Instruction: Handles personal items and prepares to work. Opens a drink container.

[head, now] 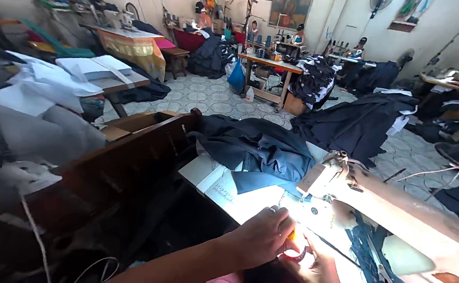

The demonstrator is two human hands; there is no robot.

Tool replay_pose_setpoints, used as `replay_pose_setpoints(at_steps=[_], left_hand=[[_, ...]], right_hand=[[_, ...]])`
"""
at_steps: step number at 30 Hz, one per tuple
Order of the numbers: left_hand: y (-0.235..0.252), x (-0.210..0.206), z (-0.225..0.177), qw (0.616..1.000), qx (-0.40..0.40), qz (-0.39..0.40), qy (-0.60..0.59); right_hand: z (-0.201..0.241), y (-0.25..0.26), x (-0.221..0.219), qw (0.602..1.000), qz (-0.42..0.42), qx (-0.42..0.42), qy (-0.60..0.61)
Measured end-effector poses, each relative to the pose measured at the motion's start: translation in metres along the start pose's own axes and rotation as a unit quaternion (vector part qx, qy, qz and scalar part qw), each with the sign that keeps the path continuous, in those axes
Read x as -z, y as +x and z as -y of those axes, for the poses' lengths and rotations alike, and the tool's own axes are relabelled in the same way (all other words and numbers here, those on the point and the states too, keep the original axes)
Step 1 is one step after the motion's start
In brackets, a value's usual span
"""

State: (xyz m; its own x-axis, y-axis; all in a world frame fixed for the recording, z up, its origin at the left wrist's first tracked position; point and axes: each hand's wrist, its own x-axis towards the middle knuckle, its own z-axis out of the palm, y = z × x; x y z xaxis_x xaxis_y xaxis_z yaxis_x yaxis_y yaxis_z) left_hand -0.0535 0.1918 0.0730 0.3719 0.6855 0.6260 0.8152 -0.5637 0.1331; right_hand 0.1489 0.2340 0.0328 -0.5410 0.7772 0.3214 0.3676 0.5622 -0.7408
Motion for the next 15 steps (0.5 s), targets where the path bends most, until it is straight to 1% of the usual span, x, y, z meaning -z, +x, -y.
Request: replay_pose_setpoints(at_steps=[2,4,5,6,7,8,9,10,11,12,13,15], left_hand=[[0.002,-0.007,-0.001,0.996,0.015,-0.035,0.081],[0.006,-0.009,0.0,0.984,0.023,-0.08,0.159],[0.008,-0.009,0.0,0.98,0.029,-0.095,0.175],[0.009,-0.007,-0.001,0.98,0.035,-0.104,0.167],[0.008,-0.003,-0.003,0.985,0.038,-0.104,0.129],[0.005,0.003,-0.005,0.993,0.033,-0.09,0.063],[0.002,0.012,-0.007,0.998,0.017,-0.061,-0.026],[-0.001,0.019,-0.007,0.993,-0.01,-0.025,-0.115],[-0.003,0.025,-0.005,0.983,-0.046,0.0,-0.179],[-0.004,0.028,-0.003,0.975,-0.082,0.012,-0.208],[-0.005,0.03,-0.002,0.972,-0.114,0.018,-0.206],[-0.004,0.031,0.001,0.973,-0.145,0.021,-0.176]], right_hand=[[0.004,0.0,-0.001,0.999,-0.02,-0.01,-0.027],[0.007,-0.001,-0.003,0.999,-0.027,-0.008,-0.037],[0.008,-0.003,-0.003,0.999,-0.024,-0.008,-0.034],[0.009,-0.004,-0.003,0.999,-0.018,-0.009,-0.028],[0.009,-0.005,-0.002,1.0,-0.014,-0.005,-0.02],[0.007,-0.005,0.0,1.0,-0.011,0.002,-0.011],[0.005,-0.006,0.002,1.0,-0.012,0.011,-0.001],[0.002,-0.007,0.005,1.0,-0.015,0.022,0.008],[0.0,-0.007,0.008,0.999,-0.015,0.038,0.012],[-0.002,-0.007,0.012,0.999,-0.011,0.052,0.011],[-0.002,-0.007,0.016,0.998,-0.006,0.061,0.006],[-0.002,-0.007,0.022,0.997,-0.001,0.081,-0.014]])
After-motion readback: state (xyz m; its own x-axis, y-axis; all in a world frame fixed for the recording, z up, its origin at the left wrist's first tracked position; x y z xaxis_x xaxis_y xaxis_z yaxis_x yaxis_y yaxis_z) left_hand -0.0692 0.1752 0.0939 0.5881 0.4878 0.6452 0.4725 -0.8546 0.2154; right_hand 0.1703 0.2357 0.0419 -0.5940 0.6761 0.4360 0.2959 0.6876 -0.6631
